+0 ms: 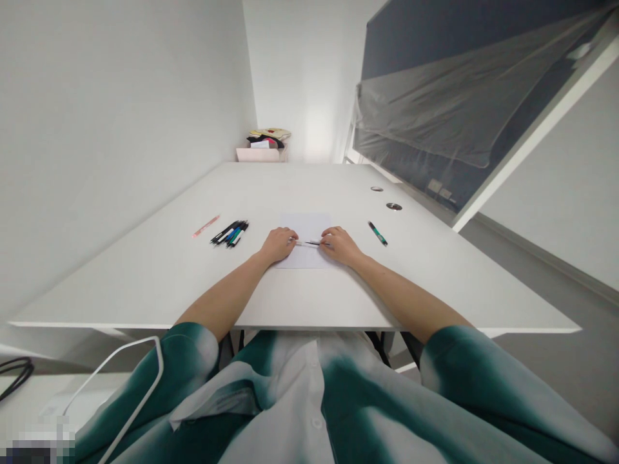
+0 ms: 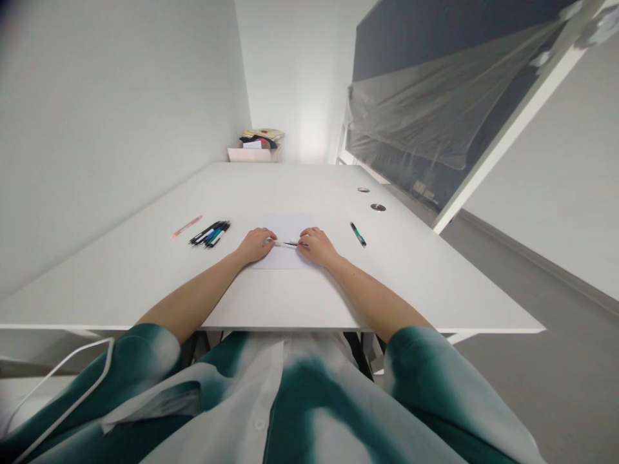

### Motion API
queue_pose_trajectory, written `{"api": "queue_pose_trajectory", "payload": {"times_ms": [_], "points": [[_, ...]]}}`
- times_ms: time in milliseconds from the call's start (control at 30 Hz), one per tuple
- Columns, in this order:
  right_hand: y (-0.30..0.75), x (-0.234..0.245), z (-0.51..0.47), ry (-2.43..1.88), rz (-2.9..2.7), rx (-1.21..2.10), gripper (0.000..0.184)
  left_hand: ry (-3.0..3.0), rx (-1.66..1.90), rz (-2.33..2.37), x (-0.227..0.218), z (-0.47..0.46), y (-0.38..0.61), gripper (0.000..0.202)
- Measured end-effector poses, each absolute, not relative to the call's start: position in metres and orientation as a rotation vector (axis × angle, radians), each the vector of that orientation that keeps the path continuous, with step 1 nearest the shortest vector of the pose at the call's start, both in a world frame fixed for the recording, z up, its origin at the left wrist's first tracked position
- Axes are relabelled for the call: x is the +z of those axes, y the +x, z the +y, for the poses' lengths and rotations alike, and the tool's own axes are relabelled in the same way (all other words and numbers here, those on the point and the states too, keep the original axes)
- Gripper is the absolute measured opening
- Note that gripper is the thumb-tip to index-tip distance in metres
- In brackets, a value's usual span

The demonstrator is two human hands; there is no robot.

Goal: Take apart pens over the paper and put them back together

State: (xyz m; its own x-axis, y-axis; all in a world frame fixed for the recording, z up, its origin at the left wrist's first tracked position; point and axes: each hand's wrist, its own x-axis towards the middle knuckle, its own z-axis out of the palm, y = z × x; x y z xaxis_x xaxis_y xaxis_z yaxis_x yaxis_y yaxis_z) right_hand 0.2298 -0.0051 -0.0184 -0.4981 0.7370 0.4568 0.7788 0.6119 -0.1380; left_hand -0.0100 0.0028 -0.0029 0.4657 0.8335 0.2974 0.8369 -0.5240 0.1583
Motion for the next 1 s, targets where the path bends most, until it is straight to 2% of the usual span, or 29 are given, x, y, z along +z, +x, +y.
{"api": "queue_pose_trajectory", "payload": {"times_ms": [700, 1000], "points": [[0.221, -0.012, -0.012, -1.280, -2.372, -0.008, 0.018, -2.813, -0.729, -1.301, -0.004, -0.003, -0.001, 0.020], [0.222, -0.018, -0.009, -1.122, -2.308, 0.172, 0.034, -2.818, -0.723, -1.345, -0.002, -0.005, 0.001, 0.020]]}}
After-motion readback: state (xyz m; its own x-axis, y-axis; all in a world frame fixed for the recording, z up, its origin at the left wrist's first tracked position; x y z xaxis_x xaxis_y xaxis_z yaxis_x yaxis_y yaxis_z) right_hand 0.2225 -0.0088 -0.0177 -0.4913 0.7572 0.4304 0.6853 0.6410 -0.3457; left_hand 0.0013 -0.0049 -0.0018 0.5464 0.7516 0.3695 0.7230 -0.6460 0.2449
